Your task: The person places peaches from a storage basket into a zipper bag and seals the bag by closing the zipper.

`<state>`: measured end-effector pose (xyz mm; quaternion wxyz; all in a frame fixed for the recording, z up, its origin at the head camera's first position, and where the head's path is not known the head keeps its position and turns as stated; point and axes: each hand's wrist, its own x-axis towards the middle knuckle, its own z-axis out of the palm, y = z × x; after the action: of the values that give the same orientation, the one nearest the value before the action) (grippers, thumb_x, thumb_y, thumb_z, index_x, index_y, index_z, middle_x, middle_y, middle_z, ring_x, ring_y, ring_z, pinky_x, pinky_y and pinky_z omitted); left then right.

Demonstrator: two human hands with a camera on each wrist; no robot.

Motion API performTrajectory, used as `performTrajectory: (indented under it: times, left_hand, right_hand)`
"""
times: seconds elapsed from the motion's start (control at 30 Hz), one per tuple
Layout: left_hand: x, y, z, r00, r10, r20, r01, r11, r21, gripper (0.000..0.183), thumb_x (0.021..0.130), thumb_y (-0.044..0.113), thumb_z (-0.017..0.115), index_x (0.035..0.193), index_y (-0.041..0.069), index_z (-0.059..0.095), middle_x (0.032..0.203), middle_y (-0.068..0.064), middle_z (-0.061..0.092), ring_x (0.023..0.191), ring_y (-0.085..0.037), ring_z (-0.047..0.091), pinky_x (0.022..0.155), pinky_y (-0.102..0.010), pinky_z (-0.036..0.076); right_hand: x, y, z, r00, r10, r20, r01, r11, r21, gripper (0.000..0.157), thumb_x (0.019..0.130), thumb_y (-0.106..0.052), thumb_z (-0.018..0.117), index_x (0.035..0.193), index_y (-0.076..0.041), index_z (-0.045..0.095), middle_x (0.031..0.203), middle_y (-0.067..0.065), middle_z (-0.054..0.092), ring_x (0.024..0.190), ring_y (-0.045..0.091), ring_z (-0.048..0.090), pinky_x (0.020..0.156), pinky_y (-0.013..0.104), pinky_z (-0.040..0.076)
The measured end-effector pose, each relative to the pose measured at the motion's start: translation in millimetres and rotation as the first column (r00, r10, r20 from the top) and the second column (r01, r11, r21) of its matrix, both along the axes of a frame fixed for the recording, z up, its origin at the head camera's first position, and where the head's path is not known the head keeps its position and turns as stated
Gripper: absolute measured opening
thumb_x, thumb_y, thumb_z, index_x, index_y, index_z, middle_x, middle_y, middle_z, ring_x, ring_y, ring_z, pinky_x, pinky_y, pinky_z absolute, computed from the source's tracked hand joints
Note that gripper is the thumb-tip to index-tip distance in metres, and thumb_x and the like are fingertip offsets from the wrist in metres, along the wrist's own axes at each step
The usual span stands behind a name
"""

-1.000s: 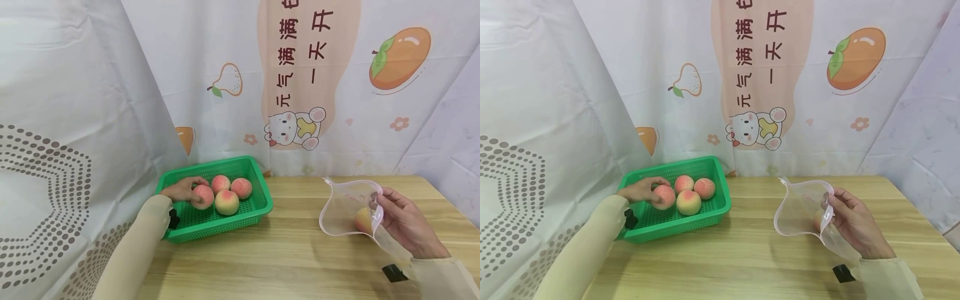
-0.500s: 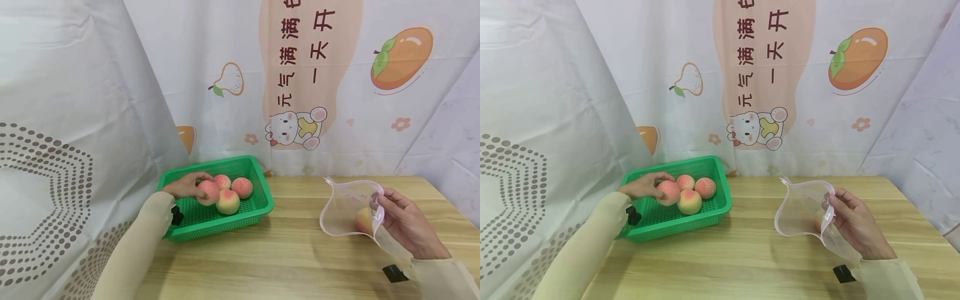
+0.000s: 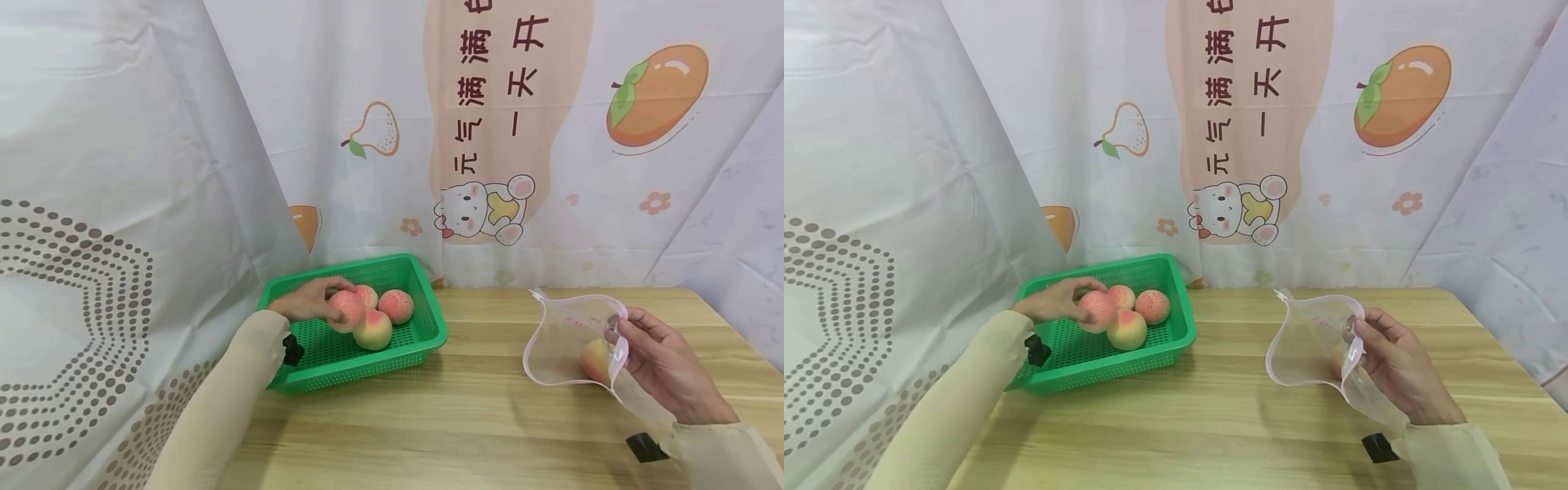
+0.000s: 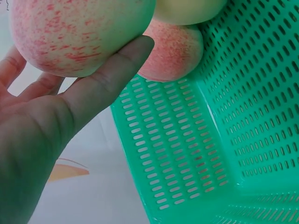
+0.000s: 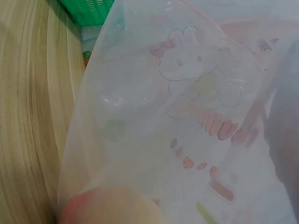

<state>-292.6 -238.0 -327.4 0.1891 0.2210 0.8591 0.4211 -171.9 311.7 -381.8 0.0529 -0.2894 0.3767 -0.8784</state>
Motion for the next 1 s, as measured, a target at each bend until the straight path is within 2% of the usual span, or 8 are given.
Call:
performTrajectory:
  times: [0.33,0.5,0.73,1.0]
  left_hand:
    - [6.9,10,13.9,1.000,-0.003,-0.014,0.003,1.000,0.009,0.051,0.086,0.008,0.073,0.134,0.009,0.056,0.140,-0.013,0.049,0.104,-0.029,0.060,0.081,-0.037,0.053]
    - [8.6,15,16.0,1.000,-0.008,-0.030,0.008,1.000,0.004,0.049,0.086,0.010,0.075,0.132,0.012,0.057,0.136,-0.010,0.052,0.101,-0.027,0.060,0.080,-0.037,0.054]
    - [11.5,22,18.4,0.999,-0.024,-0.036,0.025,1.000,0.006,0.050,0.085,0.010,0.075,0.132,0.014,0.057,0.138,-0.008,0.050,0.101,-0.028,0.060,0.082,-0.043,0.054]
    - [12.9,30,22.0,0.996,-0.054,-0.074,0.055,0.998,0.011,0.049,0.085,0.014,0.076,0.131,0.015,0.058,0.134,-0.006,0.054,0.102,-0.026,0.061,0.081,-0.038,0.054]
  right_hand:
    - [-0.2,0,1.1,1.000,-0.005,0.004,0.005,1.000,0.005,0.044,0.105,0.010,0.018,0.120,0.008,0.060,0.110,0.013,0.063,0.097,0.021,0.065,0.078,0.026,0.056]
    - [0.0,0,0.8,1.000,0.005,0.002,-0.005,1.000,0.007,0.045,0.105,0.010,0.017,0.120,0.008,0.059,0.111,0.013,0.063,0.097,0.021,0.065,0.078,0.026,0.056]
    - [0.7,0,0.3,1.000,0.012,0.009,-0.012,1.000,0.011,0.045,0.105,0.009,0.017,0.120,0.007,0.060,0.111,0.012,0.064,0.097,0.020,0.065,0.078,0.026,0.056]
    - [0.1,0,0.2,1.000,0.008,0.008,-0.008,1.000,0.013,0.045,0.105,0.009,0.017,0.120,0.007,0.060,0.111,0.012,0.064,0.097,0.020,0.065,0.077,0.025,0.056]
